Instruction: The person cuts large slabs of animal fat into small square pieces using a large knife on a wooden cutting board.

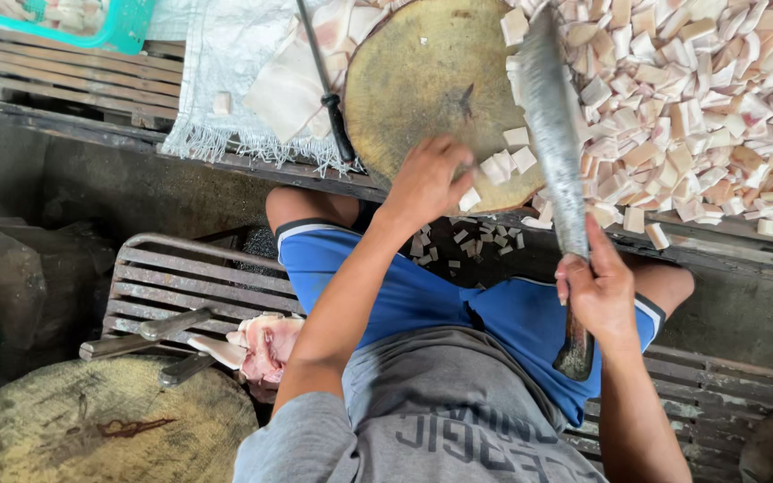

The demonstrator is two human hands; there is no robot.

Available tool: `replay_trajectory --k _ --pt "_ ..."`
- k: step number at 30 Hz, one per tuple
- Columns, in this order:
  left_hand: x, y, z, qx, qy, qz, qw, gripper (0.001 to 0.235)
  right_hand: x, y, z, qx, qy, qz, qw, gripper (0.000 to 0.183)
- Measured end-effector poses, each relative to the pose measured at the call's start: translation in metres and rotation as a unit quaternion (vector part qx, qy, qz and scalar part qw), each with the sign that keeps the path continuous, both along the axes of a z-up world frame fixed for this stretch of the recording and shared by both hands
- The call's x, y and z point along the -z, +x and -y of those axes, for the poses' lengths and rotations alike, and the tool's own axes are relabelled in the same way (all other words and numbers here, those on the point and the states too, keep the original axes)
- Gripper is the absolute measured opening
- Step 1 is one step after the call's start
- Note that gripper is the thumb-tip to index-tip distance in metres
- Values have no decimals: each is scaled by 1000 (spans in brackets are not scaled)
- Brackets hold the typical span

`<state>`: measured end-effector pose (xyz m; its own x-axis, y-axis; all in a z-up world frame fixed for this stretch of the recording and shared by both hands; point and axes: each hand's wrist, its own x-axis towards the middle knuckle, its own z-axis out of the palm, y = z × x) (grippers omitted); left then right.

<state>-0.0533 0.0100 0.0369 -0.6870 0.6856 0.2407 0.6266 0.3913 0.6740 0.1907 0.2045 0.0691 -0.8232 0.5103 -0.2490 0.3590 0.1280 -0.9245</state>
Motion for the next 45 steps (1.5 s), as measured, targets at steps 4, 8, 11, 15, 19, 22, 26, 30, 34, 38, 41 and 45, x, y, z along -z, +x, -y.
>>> replay_trajectory --k 4,8,11,15,19,22,26,30,34,38,41,45 --pt "9 -46 -75 -33 50 9 998 14 8 -8 -17 30 -35 -134 990 72" --pt "18 -68 -146 -43 -13 32 998 27 16 -3 -28 61 -33 -155 986 75" --pt "25 -69 -175 -27 -92 -24 995 41 24 0 -30 92 -53 -130 986 74" --pt "27 -67 -198 -31 -194 -11 980 54 32 2 -29 111 -83 -111 984 74" --pt "20 -67 -213 -65 -208 57 974 46 33 1 -27 123 -94 -115 981 73" --pt "11 -59 -220 -94 -200 133 966 49 31 2 -24 136 -95 -110 980 74" --pt "2 -48 -232 -120 -201 107 966 52 27 1 -23 155 -96 -98 978 73" --pt "10 -45 -240 -142 -170 150 964 45 24 7 -21 144 -101 -123 977 73" --pt "20 -44 -241 -124 -144 162 968 37 22 8 -18 138 -104 -134 976 73" --pt "21 -58 -242 -69 -142 205 966 35 20 10 -15 140 -96 -135 976 71" --pt "15 -73 -240 -69 10 119 990 36 18 18 -12 137 -92 -141 976 74" --pt "-8 -102 -209 -106 86 -51 989 23 10 31 -2 93 2 -74 993 73"
